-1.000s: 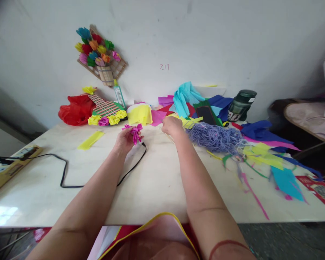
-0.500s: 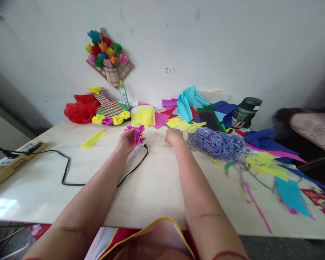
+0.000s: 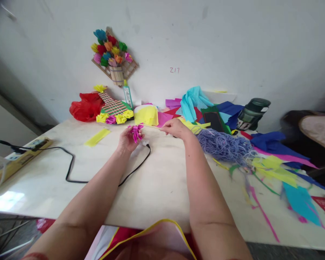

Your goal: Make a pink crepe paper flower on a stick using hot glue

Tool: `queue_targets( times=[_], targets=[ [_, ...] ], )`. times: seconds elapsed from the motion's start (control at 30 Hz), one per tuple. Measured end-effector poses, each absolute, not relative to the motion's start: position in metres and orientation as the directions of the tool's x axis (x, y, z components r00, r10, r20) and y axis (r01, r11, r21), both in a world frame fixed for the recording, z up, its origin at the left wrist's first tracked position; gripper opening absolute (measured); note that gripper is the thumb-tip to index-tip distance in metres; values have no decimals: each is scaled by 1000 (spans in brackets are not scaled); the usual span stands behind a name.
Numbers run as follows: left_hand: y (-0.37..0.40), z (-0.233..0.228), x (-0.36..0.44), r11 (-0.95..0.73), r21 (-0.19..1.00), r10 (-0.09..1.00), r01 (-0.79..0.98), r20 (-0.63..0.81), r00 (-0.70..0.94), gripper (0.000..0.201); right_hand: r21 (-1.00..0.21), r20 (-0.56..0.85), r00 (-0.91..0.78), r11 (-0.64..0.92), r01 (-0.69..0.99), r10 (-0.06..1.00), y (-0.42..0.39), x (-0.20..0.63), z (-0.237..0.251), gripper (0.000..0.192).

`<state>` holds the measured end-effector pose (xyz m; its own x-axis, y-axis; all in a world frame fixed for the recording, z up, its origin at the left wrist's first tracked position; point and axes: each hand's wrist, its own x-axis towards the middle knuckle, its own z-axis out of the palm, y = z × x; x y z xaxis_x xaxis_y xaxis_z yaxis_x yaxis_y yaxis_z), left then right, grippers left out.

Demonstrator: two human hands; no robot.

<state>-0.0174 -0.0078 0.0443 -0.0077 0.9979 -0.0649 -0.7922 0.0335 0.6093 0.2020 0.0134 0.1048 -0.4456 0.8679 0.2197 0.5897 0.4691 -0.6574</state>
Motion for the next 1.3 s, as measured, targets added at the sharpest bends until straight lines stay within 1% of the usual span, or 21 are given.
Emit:
queue_targets(
  times=[0.27, 0.8, 0.93, 1.1, 1.3],
  targets=[
    [-9, 47, -15, 43, 601, 998, -798, -68, 3, 16, -664, 246, -487, 512, 545, 838, 16, 204, 102, 31],
    [-6, 42, -14, 27, 620, 1000, -784, -29, 11, 12, -618, 221, -446, 478, 624, 868, 24, 198, 93, 29],
    [-5, 39, -14, 24, 633, 1000, -774, -21, 14, 11, -631, 193, -461, 469, 618, 866, 19, 194, 96, 27],
    [-5, 39, -13, 32, 652, 999, -757, -33, 14, 13, -683, 146, -484, 442, 581, 863, 10, 186, 100, 35],
    [-6, 39, -12, 38, 669, 999, -742, -20, 33, 15, -671, 153, -546, 492, 554, 824, 12, 175, 95, 41]
  ],
)
